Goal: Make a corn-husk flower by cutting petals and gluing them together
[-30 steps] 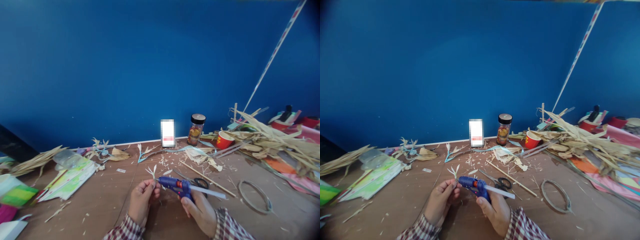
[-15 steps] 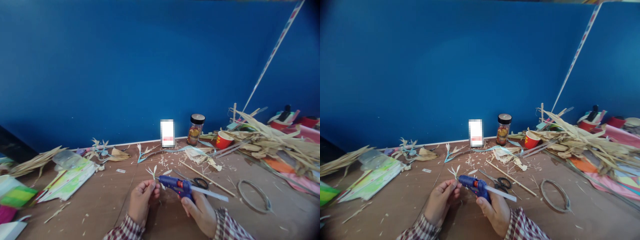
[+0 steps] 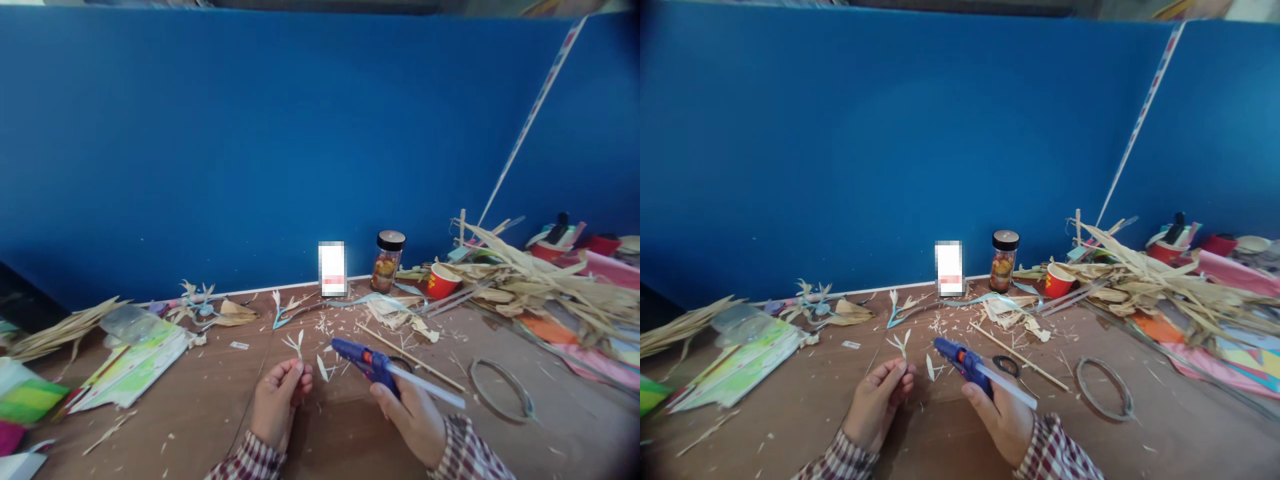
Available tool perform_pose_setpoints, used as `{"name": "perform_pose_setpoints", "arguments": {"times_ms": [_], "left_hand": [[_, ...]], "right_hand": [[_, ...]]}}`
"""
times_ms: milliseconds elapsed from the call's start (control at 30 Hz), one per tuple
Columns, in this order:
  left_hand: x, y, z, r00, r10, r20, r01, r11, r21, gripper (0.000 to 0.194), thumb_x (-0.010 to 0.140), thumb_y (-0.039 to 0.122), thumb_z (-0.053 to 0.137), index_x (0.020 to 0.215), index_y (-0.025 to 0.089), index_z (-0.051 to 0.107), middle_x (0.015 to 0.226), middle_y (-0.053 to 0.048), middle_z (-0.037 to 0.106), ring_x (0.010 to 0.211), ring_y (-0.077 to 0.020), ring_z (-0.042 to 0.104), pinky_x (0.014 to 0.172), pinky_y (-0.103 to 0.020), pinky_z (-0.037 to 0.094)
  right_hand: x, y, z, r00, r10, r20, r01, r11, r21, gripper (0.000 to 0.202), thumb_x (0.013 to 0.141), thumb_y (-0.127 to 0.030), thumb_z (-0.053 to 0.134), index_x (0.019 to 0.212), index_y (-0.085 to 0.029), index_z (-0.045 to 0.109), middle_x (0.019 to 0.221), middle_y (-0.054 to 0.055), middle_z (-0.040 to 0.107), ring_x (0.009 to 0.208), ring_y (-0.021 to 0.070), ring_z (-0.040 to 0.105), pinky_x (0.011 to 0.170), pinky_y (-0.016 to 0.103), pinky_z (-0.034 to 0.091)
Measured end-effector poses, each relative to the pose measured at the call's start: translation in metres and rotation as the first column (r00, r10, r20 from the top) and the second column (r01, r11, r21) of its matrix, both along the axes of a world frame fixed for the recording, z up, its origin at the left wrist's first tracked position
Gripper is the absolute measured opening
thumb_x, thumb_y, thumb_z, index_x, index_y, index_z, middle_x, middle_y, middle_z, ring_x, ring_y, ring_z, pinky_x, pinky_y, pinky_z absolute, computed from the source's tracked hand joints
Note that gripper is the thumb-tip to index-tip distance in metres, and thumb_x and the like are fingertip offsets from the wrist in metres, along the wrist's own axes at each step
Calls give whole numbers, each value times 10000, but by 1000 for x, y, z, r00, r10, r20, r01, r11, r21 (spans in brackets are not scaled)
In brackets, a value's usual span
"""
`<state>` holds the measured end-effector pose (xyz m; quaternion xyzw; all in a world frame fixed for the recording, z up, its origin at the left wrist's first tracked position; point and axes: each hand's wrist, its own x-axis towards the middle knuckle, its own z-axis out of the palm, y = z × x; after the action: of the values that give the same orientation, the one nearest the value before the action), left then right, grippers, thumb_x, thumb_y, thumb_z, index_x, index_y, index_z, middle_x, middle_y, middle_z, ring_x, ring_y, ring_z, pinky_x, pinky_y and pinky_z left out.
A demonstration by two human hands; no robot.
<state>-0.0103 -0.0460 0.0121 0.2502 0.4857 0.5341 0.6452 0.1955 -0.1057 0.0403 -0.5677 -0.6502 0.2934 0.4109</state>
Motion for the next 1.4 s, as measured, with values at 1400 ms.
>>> {"name": "perform_pose_setpoints", "arguments": {"times_ms": [1400], "left_hand": [[-7, 8, -1, 995, 98, 34, -101, 992, 81, 91, 682, 64, 616, 758, 105, 587, 650, -46, 669, 510, -70, 597, 509, -158, 519]], "right_hand": [[-34, 75, 42, 629, 118, 769, -69, 993, -97, 226, 865, -234, 364, 929, -218, 580, 888, 56, 625, 807, 194, 579, 677, 301, 411]]}}
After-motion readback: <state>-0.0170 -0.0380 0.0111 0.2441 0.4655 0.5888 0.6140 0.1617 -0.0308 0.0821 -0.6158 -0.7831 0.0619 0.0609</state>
